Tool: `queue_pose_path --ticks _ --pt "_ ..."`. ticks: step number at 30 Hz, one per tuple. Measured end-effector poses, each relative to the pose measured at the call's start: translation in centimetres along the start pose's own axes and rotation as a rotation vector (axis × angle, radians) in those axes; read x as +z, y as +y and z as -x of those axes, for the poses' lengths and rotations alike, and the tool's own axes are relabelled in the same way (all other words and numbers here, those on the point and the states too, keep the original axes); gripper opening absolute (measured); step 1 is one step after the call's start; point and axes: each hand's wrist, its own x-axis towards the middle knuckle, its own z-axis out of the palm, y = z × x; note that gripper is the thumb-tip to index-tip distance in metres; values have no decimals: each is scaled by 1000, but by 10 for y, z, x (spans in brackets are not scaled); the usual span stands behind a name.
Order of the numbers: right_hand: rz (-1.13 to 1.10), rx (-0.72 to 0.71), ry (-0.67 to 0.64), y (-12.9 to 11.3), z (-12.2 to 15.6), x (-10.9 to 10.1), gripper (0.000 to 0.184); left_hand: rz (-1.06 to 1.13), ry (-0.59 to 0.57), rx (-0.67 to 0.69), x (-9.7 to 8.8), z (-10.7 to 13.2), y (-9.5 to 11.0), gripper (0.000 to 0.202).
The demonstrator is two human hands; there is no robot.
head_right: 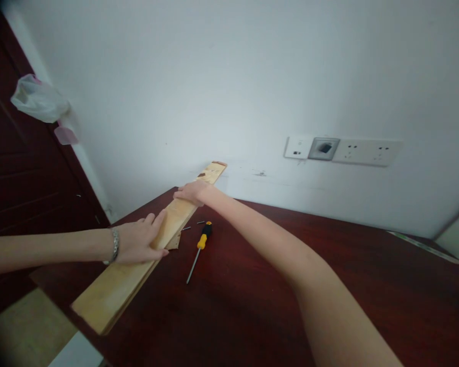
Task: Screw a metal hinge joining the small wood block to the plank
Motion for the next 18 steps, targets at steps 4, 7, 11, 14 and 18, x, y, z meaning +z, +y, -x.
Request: queue_pose_path --ticks 4,7,11,14,18 --pt "-27 34 -70 5 60 0 72 -21 43 121 -16 9 44 95" --pt "-53 60 -108 7 102 5 73 -32 75 212 -26 16 72 89" --pt "-92 48 -79 6 151 14 68 -62 106 409 -44 23 93 78" --pt "-121 -5 -60 2 183 23 58 -84 106 794 -55 22 99 65" --pt "-157 -95 -14 -6 217 40 50 -186 122 1262 -50 14 113 96"
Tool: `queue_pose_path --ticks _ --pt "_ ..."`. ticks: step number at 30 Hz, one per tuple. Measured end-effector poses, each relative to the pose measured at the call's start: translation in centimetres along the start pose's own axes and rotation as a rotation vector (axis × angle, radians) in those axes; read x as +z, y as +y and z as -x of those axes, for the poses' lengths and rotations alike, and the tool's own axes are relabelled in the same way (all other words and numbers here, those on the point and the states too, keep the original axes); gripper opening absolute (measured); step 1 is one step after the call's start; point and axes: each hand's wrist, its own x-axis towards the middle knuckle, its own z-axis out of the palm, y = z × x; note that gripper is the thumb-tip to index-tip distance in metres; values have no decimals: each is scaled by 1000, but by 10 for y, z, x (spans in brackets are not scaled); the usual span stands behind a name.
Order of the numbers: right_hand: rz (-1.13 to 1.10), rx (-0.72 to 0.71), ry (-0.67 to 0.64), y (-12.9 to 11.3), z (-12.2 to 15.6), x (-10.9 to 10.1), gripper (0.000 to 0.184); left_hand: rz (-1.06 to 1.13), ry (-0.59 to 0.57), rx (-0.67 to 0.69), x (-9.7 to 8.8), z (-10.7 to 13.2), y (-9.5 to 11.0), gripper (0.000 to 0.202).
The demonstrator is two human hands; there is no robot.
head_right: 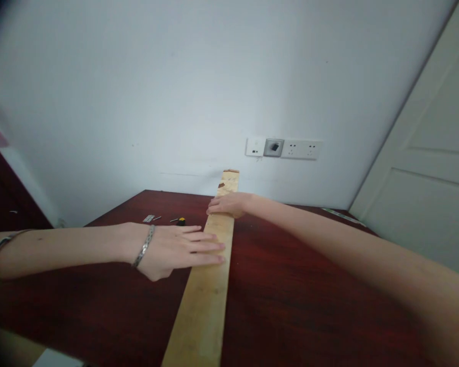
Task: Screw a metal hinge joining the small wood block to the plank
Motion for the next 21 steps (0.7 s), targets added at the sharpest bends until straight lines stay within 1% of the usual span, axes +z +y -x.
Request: queue_pose_path --ticks 2,4,5,7,9,12,14,16,18,21 --pt "-8 -37 21 -4 12 9 49 -59 68 130 12 -16 2 101" --pt "-14 -63 25 -7 20 16 50 -108 146 203 27 -37 6 101" --pt "-16 -74 19 -9 24 18 51 -128 163 233 35 -48 9 100" --pt "-24 -78 1 -13 29 21 53 -161 166 272 47 -69 13 95" --pt "-34 -51 -10 -17 34 24 56 -178 149 300 53 -86 16 88" --pt "-34 -19 -14 -20 40 28 57 -176 111 329 51 -101 20 72" --pt "-8 -20 -25 -21 44 30 55 -134 67 321 45 -105 22 63" --pt "39 -15 -53 -22 46 33 53 -71 44 294 38 -107 23 59" --pt "96 9 -83 -22 48 37 52 -27 70 274 33 -110 21 60" --pt "184 39 -97 -21 51 47 44 -59 125 296 30 -118 18 63"
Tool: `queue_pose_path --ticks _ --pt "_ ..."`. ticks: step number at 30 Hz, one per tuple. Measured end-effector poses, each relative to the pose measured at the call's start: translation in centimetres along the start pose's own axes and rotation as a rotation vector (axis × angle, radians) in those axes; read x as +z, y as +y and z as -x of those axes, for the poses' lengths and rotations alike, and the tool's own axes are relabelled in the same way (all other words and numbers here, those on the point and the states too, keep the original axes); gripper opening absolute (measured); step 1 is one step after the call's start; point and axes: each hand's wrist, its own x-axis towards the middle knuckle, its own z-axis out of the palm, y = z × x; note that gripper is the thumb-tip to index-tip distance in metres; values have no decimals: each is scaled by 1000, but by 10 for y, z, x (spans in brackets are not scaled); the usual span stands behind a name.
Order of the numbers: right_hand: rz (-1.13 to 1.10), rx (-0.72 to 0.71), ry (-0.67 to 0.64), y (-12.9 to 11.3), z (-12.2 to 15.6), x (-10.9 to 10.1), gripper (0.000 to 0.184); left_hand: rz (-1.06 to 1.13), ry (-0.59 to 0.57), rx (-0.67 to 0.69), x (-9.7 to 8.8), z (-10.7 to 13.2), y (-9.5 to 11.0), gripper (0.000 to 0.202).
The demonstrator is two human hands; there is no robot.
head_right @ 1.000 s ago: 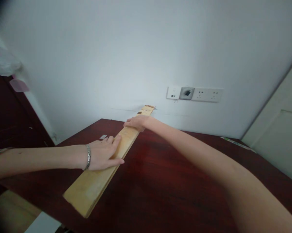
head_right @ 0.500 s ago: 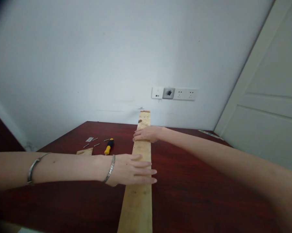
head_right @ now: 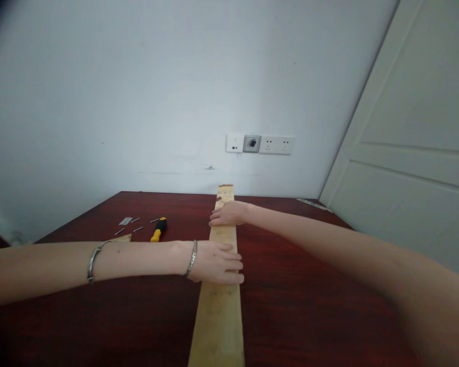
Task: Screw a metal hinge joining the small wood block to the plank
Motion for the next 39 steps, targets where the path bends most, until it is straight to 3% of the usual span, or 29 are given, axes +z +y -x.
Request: queue_pose_path --ticks 7,11,17,20,27,32,39 --pt "124 -50 75 -9 3 29 30 -189 -6 98 12 -22 -2 67" --pt "143 -46 98 -12 4 42 31 -232 -31 104 28 -29 1 68" --pt "154 -33 91 -12 4 59 34 -242 46 99 51 -30 -2 52" --pt "145 -17 82 -9 3 65 34 -240 37 93 58 -31 -7 55" --pt "151 -5 66 1 -10 71 36 -166 -14 35 69 -33 -17 70" --pt "147 -5 67 6 -20 76 39 -75 -68 -28 76 -29 -25 70" --pt "150 4 111 14 -23 89 42 101 -26 -113 94 -27 -38 64"
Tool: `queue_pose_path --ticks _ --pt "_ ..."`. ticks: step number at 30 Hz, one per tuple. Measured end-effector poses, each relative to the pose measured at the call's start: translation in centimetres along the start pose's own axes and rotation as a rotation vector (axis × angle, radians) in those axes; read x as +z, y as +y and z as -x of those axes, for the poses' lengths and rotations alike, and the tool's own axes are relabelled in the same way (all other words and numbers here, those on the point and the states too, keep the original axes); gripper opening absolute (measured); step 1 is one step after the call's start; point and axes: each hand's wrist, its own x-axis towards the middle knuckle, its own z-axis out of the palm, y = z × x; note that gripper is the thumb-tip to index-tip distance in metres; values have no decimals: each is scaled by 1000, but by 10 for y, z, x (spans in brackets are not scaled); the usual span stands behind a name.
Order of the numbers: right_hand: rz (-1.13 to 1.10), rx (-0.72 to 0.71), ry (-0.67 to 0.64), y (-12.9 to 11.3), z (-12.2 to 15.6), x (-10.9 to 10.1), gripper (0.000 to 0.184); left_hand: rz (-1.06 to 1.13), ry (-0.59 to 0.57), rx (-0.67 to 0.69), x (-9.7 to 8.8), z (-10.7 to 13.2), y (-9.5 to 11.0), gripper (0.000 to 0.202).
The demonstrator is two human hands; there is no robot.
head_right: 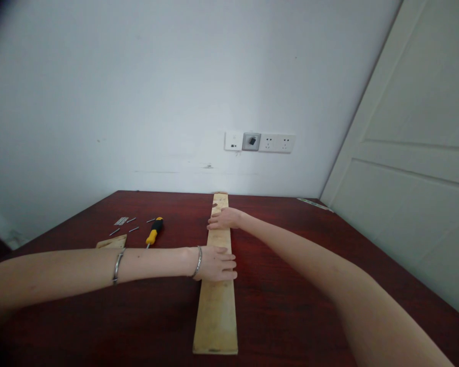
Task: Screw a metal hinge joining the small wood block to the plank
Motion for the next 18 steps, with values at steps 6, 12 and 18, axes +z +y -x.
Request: queue_pose_path --ticks 6,12,18 --pt "19 20 -10 1 0 3 43 -178 68 53 14 -2 -5 46" --pt "27 35 -29 0 0 1 45 -235 60 49 18 -6 -7 40" --pt "12 69 -70 -1 -1 -1 46 -205 86 -8 24 -9 -11 37"
